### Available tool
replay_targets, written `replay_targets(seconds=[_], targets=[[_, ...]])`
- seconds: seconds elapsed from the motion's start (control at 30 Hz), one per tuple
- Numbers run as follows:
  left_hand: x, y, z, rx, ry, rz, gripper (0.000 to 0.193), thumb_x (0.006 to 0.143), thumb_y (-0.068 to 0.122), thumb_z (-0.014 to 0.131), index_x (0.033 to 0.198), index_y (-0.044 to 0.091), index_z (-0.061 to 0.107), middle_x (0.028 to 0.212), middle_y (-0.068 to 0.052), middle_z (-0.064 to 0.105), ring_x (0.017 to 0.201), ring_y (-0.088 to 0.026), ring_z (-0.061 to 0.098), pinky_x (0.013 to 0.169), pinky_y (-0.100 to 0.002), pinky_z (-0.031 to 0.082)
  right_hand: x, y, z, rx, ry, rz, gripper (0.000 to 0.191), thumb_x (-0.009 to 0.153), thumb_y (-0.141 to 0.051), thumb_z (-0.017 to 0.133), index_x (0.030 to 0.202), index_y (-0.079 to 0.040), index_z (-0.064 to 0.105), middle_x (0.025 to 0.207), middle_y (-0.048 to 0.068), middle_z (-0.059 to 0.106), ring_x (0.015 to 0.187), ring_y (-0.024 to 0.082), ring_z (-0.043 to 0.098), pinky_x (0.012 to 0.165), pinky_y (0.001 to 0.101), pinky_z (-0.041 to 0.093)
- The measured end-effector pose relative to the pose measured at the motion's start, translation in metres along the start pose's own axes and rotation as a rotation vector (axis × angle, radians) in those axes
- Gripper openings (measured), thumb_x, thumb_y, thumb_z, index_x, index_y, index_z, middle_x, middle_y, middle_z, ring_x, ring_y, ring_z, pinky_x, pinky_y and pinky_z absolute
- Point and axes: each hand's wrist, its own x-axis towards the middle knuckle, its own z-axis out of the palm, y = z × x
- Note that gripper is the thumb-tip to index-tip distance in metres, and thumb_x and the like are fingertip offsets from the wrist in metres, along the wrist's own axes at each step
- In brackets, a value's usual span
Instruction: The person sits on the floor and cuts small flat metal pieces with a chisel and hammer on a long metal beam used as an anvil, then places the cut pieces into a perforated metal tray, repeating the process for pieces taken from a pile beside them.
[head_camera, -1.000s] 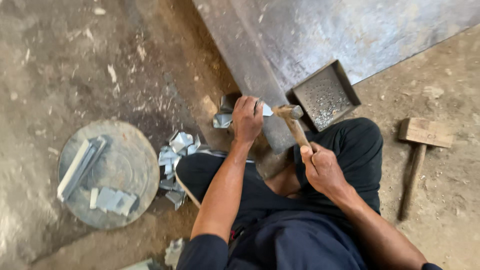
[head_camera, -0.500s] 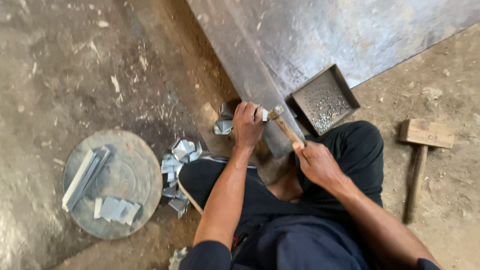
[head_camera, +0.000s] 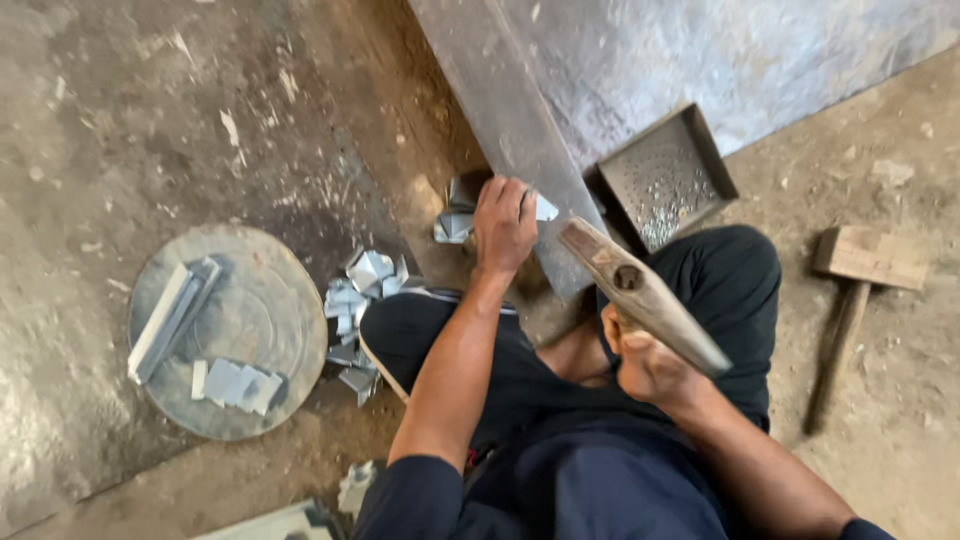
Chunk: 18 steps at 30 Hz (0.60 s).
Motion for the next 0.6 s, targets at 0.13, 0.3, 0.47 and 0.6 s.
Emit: replay_targets(seconds=[0.13,0.3,0.47,0.6], targets=[[0.002,-0.002,0.000,-0.020,0.022,-0.002,0.010,0.092,0.007,0.069,0.091,0.007,0.059,0.090,-0.014,0.058,0.092,-0.038,0.059,0.082,-0.048,0.049,0.011,0.052,-0.001,-0.356,-0.067,0.243,0.042,0.109,-0.026,0.048,0.080,0.001,0.058,0.071,0.012,0.053,0.062,0.024,0.052,0.055,0.0371,0.041],[0.003,-0.001,-0.001,-0.030,0.024,0.019,0.021,0.086,0.005,0.069,0.106,0.003,0.064,0.100,-0.017,0.063,0.099,-0.040,0.060,0.088,-0.049,0.049,-0.009,0.081,-0.016,0.193,-0.152,1.007,0.065,0.111,-0.044,0.046,0.070,0.005,0.056,0.052,0.013,0.049,0.042,0.022,0.045,0.044,0.0403,0.036],[0.004,-0.001,0.002,-0.095,0.024,-0.067,0.020,0.086,0.003,0.069,0.106,0.006,0.068,0.100,-0.016,0.067,0.098,-0.038,0.065,0.087,-0.045,0.053,0.008,0.094,-0.034,-0.571,-0.133,0.413,0.050,0.102,-0.039,0.062,0.073,0.002,0.061,0.058,0.020,0.050,0.047,0.029,0.050,0.048,0.0443,0.044],[0.003,0.001,0.002,-0.116,0.001,-0.066,0.020,0.087,0.002,0.067,0.107,0.006,0.066,0.101,-0.016,0.067,0.098,-0.038,0.065,0.087,-0.044,0.053,0.068,0.136,-0.085,-0.744,0.118,0.509,0.029,0.100,-0.032,0.064,0.098,-0.009,0.080,0.078,0.023,0.071,0.075,0.036,0.073,0.070,0.0461,0.056]])
